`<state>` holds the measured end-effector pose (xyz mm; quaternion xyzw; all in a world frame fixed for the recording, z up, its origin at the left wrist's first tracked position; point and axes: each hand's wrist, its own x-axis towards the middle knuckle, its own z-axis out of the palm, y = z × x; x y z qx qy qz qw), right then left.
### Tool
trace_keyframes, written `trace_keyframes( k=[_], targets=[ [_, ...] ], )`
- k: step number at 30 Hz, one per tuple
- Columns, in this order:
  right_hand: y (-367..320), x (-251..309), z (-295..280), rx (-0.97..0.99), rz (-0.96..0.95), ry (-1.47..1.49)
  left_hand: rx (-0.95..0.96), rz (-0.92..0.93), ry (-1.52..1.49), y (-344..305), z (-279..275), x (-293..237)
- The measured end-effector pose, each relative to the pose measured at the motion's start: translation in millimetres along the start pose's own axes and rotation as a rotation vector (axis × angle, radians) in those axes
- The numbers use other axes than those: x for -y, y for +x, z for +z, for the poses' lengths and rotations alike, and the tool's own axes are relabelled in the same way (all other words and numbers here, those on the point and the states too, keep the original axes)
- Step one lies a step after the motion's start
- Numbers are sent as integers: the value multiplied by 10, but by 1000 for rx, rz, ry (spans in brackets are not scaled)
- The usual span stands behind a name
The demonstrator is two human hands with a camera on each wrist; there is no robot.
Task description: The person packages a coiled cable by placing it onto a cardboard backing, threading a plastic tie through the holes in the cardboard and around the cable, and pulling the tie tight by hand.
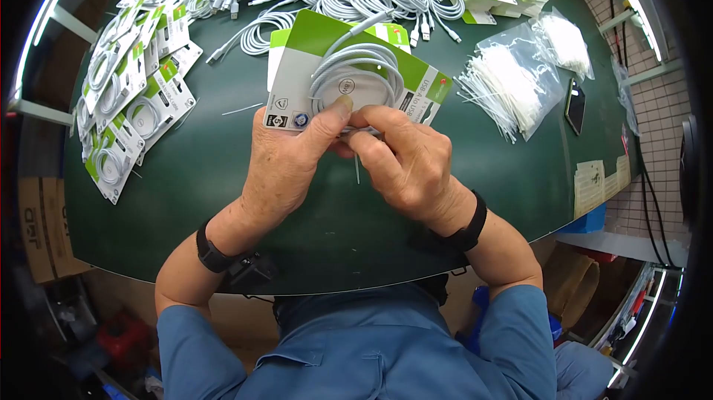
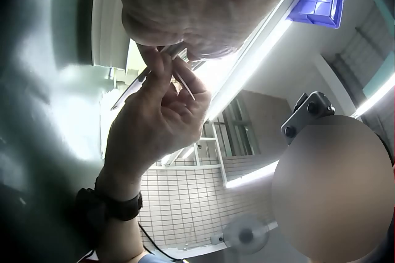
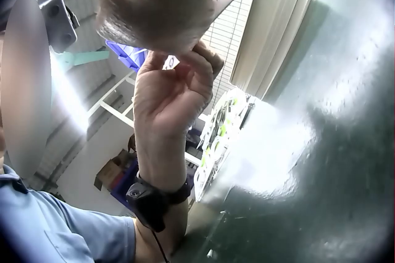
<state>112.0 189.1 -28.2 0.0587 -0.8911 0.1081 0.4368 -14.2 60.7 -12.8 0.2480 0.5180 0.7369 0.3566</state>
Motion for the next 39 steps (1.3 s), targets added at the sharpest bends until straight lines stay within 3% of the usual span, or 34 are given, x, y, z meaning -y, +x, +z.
trace_keyframes(
  k=[13,39],
  targets=[
    [-5,14,-74,-34,36,71,67,42,78,48,-49,-29],
    [-58,196,-43,-88,221,301,-13,119,37,52,3,4]
  ],
)
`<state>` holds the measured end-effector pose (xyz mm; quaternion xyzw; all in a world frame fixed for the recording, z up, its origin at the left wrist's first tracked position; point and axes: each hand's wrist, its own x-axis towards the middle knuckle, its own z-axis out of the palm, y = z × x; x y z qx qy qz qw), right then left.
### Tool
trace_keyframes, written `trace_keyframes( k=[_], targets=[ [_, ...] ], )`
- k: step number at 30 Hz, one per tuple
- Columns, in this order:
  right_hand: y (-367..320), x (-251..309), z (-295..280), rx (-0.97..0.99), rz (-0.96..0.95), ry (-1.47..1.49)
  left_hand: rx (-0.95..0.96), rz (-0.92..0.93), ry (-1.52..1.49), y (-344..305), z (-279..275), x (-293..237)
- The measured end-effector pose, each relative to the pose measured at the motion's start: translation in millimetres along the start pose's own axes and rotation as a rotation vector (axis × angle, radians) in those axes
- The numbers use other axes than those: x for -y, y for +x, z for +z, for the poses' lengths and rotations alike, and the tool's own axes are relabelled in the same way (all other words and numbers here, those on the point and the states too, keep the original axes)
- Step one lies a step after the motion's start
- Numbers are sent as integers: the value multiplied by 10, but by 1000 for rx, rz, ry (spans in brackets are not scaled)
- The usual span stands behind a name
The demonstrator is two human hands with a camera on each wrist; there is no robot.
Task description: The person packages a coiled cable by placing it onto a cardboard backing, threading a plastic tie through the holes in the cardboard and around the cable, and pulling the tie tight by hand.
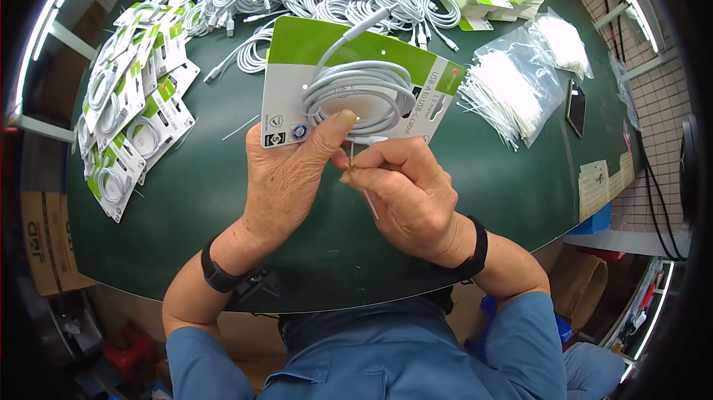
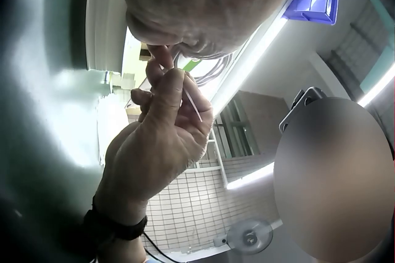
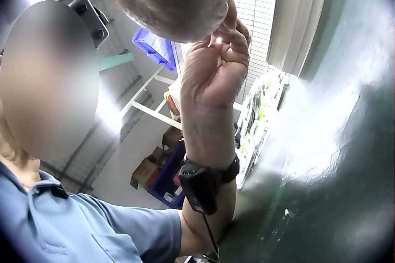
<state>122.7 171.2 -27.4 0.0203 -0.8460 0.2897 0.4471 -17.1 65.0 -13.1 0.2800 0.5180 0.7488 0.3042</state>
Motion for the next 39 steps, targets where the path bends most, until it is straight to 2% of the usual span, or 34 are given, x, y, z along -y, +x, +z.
trace_keyframes(
  k=[10,18,25,39],
  targets=[
    [-55,34,20,-27,7,61,18,26,18,-29,96,-40],
    [-42,-48,22,-27,-90,94,6,13,-5,-18,75,-17],
    [37,-104,-24,-11,-202,-8,23,-25,-120,8,79,-38],
    [26,-47,-44,29,-189,0,9,-79,-175,10,98,-43]
  ],
)
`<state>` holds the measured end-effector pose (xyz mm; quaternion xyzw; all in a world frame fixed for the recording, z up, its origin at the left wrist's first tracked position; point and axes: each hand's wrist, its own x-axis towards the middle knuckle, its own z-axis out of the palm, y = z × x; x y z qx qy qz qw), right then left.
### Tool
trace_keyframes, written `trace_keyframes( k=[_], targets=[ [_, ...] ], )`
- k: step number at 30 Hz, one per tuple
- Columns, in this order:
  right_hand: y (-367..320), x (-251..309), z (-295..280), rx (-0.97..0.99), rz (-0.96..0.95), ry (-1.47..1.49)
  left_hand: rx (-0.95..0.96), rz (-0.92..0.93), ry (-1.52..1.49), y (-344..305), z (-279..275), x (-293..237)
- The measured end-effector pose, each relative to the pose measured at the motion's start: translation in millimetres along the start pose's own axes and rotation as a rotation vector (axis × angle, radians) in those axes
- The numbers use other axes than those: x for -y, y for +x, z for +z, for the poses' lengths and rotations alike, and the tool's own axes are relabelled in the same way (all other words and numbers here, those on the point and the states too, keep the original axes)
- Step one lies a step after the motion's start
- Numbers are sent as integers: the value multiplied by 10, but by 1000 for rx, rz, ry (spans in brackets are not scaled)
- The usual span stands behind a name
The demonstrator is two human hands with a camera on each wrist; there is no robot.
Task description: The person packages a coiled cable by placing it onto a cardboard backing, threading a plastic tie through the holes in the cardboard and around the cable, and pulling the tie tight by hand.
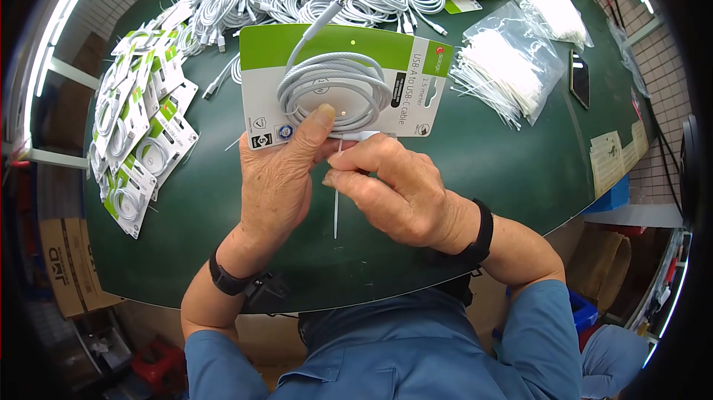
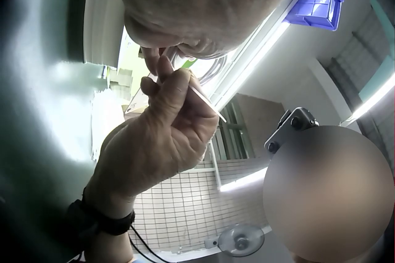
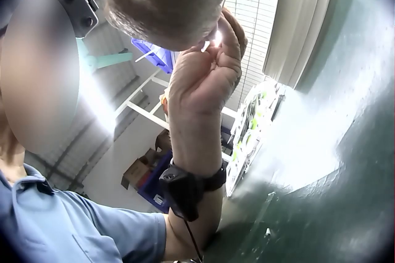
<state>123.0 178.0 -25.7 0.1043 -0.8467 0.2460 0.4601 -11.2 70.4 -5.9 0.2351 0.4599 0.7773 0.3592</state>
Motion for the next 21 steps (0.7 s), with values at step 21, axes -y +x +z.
trace_keyframes(
  k=[21],
  targets=[
    [-25,-24,23,-13,-51,102,65,-19,89,-16,-33,1]
  ],
)
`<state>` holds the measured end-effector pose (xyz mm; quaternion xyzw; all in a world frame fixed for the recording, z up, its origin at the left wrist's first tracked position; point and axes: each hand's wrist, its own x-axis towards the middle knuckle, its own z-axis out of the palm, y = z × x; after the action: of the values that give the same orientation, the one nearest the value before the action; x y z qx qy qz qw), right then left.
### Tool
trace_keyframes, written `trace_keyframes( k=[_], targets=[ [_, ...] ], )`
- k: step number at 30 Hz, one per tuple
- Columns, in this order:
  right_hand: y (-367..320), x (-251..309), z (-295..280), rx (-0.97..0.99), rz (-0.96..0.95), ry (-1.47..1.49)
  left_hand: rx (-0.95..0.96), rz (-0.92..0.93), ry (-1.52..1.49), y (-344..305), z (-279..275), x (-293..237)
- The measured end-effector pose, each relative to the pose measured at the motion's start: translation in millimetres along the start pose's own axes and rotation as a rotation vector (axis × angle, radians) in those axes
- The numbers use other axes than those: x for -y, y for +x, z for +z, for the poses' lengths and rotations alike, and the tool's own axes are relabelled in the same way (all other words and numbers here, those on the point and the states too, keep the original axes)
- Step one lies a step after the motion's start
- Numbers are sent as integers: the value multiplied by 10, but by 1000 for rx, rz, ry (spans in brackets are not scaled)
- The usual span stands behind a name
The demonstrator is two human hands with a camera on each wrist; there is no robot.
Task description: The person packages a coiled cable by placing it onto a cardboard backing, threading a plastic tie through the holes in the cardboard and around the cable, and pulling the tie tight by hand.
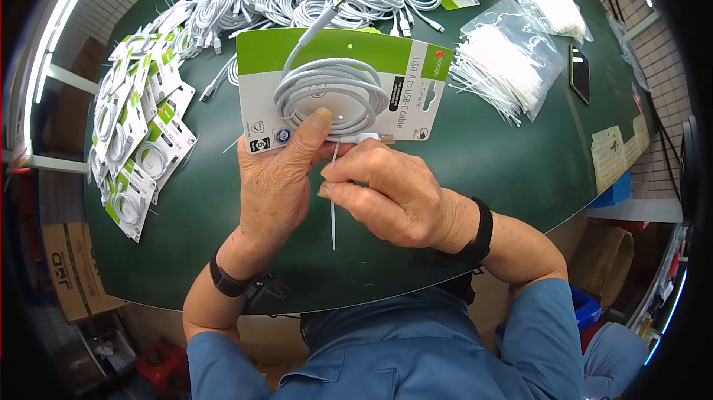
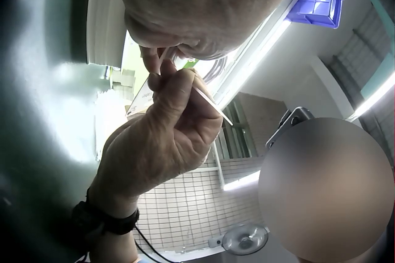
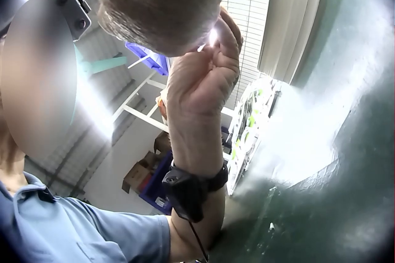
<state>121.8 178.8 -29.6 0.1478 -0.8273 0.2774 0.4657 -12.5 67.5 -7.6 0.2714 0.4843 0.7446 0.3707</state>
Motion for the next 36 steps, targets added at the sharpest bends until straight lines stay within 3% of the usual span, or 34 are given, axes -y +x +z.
trace_keyframes(
  k=[10,14,17,21,25,36],
  targets=[
    [16,-65,-26,-3,24,-22,-57,29,11,7,-42,74],
    [18,-129,-77,-74,120,-15,-70,43,18,-2,-52,154],
    [49,-132,-95,-177,381,-16,-18,26,-6,-21,-30,195],
    [64,-289,-144,-157,150,-139,13,22,-14,-17,-23,223],
    [142,-283,-190,-81,48,-278,15,25,-31,-11,-29,220],
    [197,-315,-266,48,-71,-464,-30,20,-39,29,-65,226]
  ],
)
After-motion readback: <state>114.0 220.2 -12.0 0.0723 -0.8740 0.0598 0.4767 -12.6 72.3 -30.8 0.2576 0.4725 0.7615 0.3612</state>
